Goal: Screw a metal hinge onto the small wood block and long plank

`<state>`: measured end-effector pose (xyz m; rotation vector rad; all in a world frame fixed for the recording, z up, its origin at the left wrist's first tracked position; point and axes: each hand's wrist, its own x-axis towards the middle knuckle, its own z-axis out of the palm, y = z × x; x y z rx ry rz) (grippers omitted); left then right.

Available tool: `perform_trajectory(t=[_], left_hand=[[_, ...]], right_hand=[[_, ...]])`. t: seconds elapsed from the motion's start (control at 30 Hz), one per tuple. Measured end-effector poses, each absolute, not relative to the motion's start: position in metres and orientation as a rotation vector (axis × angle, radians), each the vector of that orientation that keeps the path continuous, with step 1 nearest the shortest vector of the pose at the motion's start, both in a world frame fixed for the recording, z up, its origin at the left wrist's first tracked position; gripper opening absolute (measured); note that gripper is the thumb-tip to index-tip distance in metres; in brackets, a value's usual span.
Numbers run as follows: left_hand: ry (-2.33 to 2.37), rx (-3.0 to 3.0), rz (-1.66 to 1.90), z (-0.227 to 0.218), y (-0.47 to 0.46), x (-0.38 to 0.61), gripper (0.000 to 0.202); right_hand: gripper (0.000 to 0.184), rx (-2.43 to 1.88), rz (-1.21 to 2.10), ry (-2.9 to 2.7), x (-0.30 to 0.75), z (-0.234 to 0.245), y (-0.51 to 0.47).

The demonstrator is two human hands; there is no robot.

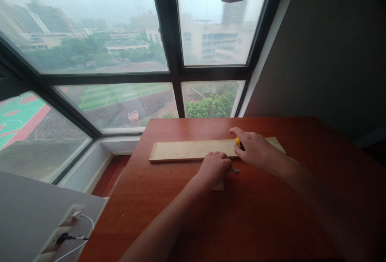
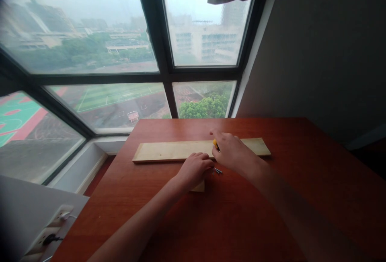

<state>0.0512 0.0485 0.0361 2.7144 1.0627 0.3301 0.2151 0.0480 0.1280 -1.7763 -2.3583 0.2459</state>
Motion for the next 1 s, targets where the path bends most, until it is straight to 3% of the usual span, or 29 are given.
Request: perform_trajectory(t=[0.17,0.6,1.0], left_hand=[[1.097,2.776,0.233,0.027,0.043,0.059,0.019],[1.355,2.514,0.440,0.047,0.075,0.001,0.020],[1.262,2.413,0.528,0.031,0.081,-0.018,0.017]], right_hand=[[0.045,-1.808,0.195,-2.382,0.213,0.134,0.045],[0.043,-1.905,-0.221,-2.251,0.213,0.175,0.033],[0.035,-1.638,-0.037,-1.976,0.205,0.167,0.050]])
